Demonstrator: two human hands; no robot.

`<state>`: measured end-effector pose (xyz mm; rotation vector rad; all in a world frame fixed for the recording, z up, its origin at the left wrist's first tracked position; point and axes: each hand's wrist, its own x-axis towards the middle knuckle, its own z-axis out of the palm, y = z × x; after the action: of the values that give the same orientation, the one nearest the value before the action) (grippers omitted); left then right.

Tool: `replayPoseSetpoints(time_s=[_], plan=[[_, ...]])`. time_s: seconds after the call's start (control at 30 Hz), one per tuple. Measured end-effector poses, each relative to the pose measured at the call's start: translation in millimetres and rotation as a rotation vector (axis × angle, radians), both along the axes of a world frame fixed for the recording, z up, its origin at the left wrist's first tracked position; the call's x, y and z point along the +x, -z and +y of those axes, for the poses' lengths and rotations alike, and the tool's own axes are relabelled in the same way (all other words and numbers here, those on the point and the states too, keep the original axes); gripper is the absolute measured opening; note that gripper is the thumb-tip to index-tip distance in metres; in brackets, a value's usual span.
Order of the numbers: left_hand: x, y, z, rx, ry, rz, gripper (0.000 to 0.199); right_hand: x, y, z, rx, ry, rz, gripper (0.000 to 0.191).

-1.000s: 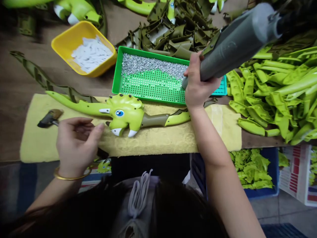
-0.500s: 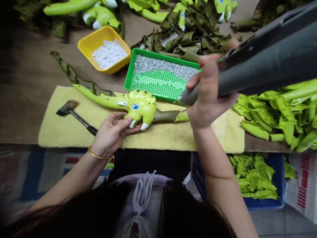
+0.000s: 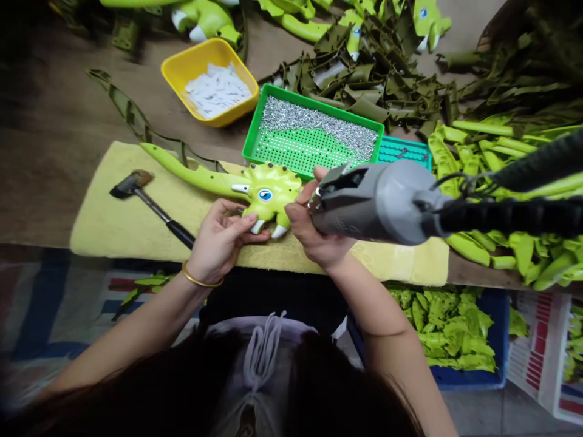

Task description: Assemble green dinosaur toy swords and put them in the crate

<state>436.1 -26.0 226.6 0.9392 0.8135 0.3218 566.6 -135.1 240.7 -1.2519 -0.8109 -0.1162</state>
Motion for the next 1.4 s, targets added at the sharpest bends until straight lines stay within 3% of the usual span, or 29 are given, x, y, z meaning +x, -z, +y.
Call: replayPoseSetpoints(time_s=[0.1, 0.17, 0.27, 0.37, 0.47, 0.57, 0.7, 0.83, 0.93, 1.03, 1.13, 1.2, 1.4], plan=[[-0.4, 0.9, -1.8, -0.011, 0.015, -0.007, 0.058, 2.6, -13.1, -1.8, -0.021, -0.021, 0.003, 0.044], [0.6, 2.5, -2.5, -0.022, 0.046, -0.008, 0.058, 17.2, -26.0, 4.8, 0.044, 0.016, -0.012, 0.041], [3.3, 5.2, -2.8, -0.018, 0.087, -0.007, 0.056, 59.9, -35.0, 24.8, 0.241, 0.306, -0.003, 0.029], [5.4, 6.9, -2.3, -0.010, 0.096, -0.003, 0.055, 106.2, -19.6, 44.0, 0.233, 0.583, 0.051, 0.029], [5.9, 7.4, -1.6, -0.018, 0.101, 0.002, 0.054, 130.5, 9.3, 52.5, 0.098, 0.647, 0.077, 0.038], [5.7, 7.1, -1.3, -0.026, 0.103, 0.005, 0.053, 133.8, 30.5, 53.1, -0.044, 0.663, 0.041, 0.047], [6.0, 5.7, -0.7, -0.039, 0.109, 0.021, 0.056, 132.0, 31.8, 53.3, -0.070, 0.664, -0.042, 0.050], [6.9, 5.1, 0.3, -0.059, 0.110, 0.021, 0.057, 121.3, 4.9, 49.2, 0.116, 0.589, 0.001, 0.039], [7.2, 6.4, 0.3, -0.053, 0.109, 0.003, 0.058, 93.3, -21.6, 40.7, 0.192, 0.444, 0.042, 0.031], [7.3, 8.5, -0.3, -0.043, 0.100, 0.002, 0.058, 57.6, -37.1, 35.3, 0.225, 0.229, 0.062, 0.027], [7.6, 9.6, -0.9, -0.049, 0.103, 0.006, 0.058, 35.3, -35.8, 37.4, 0.141, 0.110, 0.100, 0.038], [7.9, 9.5, -0.9, -0.060, 0.097, 0.004, 0.059, 30.9, -28.4, 42.3, 0.048, 0.121, 0.144, 0.044], [8.8, 3.8, 1.6, -0.074, 0.091, 0.030, 0.060, 28.2, -9.5, 50.9, 0.095, 0.125, 0.057, 0.023]])
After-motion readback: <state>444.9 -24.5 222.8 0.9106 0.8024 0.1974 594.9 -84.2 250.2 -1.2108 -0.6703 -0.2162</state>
